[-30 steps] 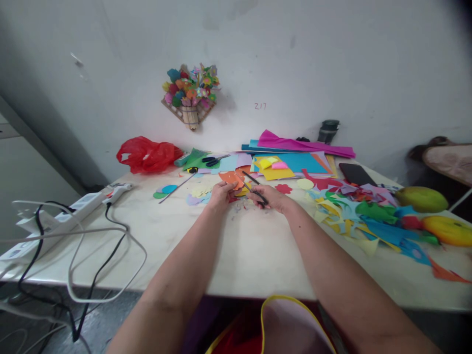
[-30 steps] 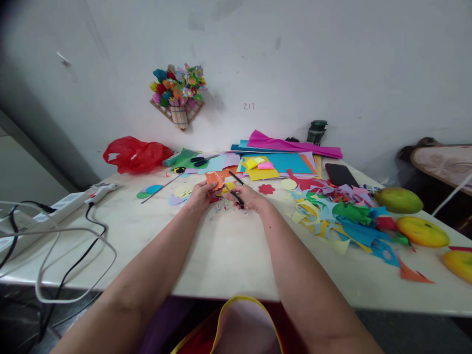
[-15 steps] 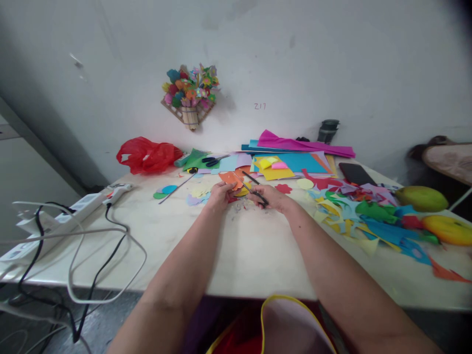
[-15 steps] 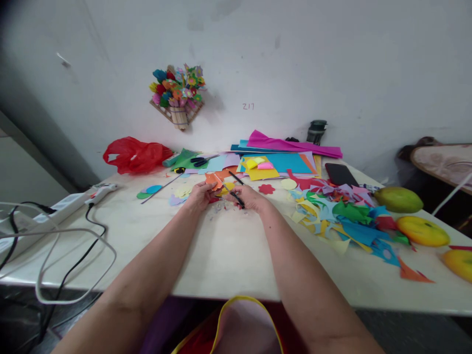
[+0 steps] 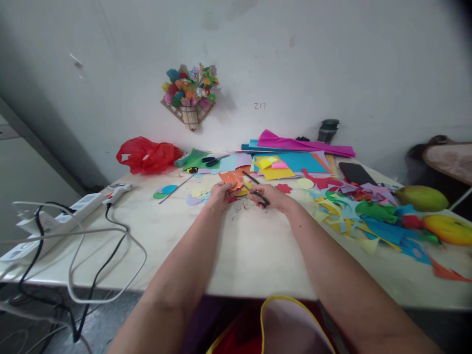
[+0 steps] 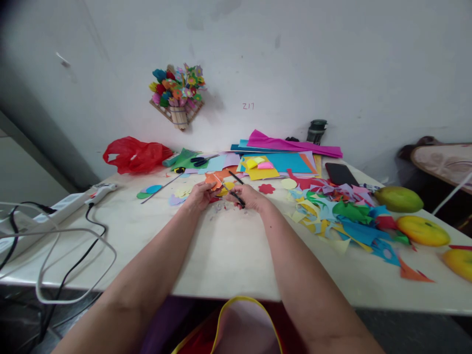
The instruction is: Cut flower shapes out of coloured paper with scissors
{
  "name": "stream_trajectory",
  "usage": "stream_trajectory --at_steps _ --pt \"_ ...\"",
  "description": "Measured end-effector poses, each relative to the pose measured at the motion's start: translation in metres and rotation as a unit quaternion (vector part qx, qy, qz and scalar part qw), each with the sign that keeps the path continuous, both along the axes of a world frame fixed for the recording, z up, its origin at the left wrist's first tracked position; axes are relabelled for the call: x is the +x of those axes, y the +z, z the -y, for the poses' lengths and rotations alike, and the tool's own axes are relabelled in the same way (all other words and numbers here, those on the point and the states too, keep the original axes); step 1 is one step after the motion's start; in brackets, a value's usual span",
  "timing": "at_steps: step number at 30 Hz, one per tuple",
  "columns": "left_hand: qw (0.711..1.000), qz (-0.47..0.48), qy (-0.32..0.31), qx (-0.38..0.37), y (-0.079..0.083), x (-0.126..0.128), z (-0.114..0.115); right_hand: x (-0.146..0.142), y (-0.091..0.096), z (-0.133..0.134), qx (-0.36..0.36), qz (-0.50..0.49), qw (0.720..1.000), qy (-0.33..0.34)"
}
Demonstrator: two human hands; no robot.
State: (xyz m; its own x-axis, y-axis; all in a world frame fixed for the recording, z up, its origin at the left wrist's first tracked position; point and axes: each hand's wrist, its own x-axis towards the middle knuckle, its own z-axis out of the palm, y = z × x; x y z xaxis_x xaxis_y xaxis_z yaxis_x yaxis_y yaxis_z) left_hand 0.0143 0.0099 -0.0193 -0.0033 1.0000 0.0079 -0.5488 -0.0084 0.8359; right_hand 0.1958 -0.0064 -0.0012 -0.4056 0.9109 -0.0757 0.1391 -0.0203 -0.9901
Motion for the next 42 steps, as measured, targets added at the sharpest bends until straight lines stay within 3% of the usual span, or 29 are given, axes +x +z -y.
stream_trajectory --at_steps 10,27,42 --pt "1.0 0.008 -0.021 0.009 -0.0018 0.0003 -0.0008 0.0021 -0.002 -0.0017 0.051 0.023 0.998 0.014" --pt "1.0 0.005 -0.03 0.009 -0.0008 -0.0007 -0.0004 0.0014 0.0002 -0.0006 0.048 0.011 0.999 0.008" --pt "0.996 -0.028 -0.083 0.002 0.0023 0.0004 0.0063 -0.0011 0.002 0.0004 0.069 -0.017 0.997 -0.008"
